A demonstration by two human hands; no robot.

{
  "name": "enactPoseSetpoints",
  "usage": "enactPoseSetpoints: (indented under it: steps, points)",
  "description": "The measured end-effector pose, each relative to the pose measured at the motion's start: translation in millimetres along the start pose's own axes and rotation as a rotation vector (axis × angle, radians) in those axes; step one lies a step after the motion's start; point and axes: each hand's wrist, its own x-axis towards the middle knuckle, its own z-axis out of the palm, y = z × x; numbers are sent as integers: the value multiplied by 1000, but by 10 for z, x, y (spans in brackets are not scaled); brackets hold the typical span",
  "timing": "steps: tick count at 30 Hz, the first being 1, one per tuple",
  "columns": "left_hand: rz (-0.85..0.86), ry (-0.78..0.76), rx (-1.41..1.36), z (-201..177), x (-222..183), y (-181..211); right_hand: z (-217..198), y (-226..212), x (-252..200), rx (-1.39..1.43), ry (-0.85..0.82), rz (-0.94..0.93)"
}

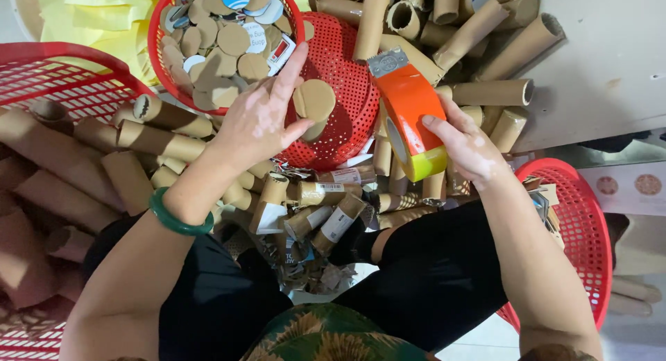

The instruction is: Assembling and labeling cardboard tubes using a tape dispenser and stickers.

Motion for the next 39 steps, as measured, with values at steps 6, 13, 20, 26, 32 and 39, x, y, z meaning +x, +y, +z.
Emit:
enactPoseSetpoints:
  steps: [6, 13, 20, 26, 32, 39]
  points:
    - [-26, -41, 38, 5, -13, -20, 60, -82, -27, -7, 4, 38]
    - [12, -8, 44, 62, -6, -59, 19, -4, -12, -18, 8, 27]
    - [-19, -36, 35, 81, 15, -56, 76, -136, -81, -106, 13, 28]
    - [-76, -77, 77, -41, 61, 10, -4, -75, -145, 3, -38, -55]
    - [-319, 148, -415, 76, 78, 63, -125, -35, -323, -173, -162, -356]
    - [-732, -119, -1465, 156, 121, 134, -3, -158, -474, -140, -293, -355]
